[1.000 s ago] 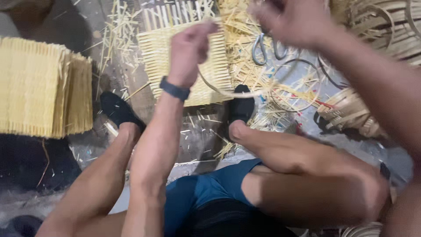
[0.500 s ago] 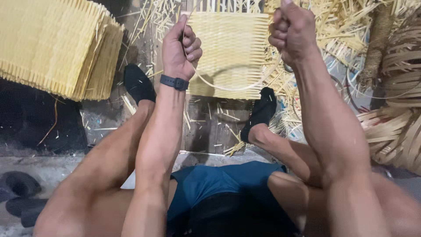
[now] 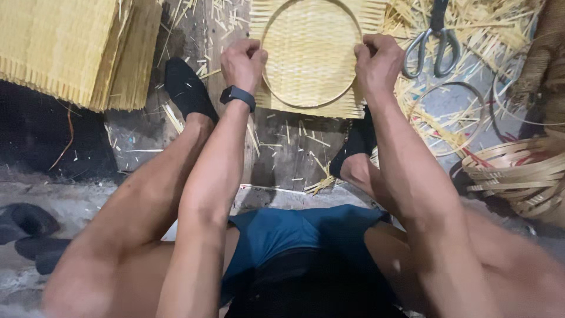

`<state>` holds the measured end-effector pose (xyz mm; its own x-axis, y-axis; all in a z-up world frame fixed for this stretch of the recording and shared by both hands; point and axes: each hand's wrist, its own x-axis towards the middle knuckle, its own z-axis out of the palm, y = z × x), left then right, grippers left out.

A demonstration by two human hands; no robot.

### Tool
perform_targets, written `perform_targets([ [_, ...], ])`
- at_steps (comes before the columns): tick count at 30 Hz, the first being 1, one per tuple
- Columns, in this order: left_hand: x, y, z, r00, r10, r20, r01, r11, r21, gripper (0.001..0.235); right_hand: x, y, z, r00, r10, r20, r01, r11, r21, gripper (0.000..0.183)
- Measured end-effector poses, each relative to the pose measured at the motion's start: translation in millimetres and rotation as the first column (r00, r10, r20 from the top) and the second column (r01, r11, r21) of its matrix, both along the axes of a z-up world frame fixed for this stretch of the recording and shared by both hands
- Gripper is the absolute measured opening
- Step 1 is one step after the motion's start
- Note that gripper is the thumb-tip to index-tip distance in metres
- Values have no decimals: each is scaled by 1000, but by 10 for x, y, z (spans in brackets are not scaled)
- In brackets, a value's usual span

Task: The person places a circular bamboo frame onto a flat woven bamboo mat, presses it down, and uses shears to trim the excess matting around the frame's edge. The person repeats this process with multiple mats and frames, stacking the finished circular pieces.

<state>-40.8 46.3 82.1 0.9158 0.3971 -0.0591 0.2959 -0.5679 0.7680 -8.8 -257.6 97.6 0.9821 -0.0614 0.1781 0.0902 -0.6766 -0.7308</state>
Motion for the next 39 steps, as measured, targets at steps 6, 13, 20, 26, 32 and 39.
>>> perform_targets([
  [6, 89, 90, -60, 993, 31, -117, -41, 996, -80, 22, 26, -64, 42, 981, -41, -190, 41, 999, -7, 14],
  [13, 167, 185, -134, 996, -25, -86, 27, 999, 21, 26, -6, -128, -105, 998, 56, 9, -56, 998, -31, 13],
  [20, 267, 227, -142, 953, -28, -303, -26, 984, -174, 24, 28, -172, -128, 990, 18, -142, -7, 997, 77, 15],
  [26, 166, 296, -442, 973, -37, -228, -25, 964, -264, 25, 33, -155, -110, 979, -40, -201, 40, 999, -4, 14],
  [32, 157, 340, -561, 987, -67, -148, 24, 962, -272, 24, 86, -260, -226, 963, 67, -261, -17, 982, 190, 12],
  [39, 396, 238, 10, 965, -262, -2, 259, 954, 151, 30, 11, 61, 381, 926, 194, -323, -272, 937, -219, 53],
])
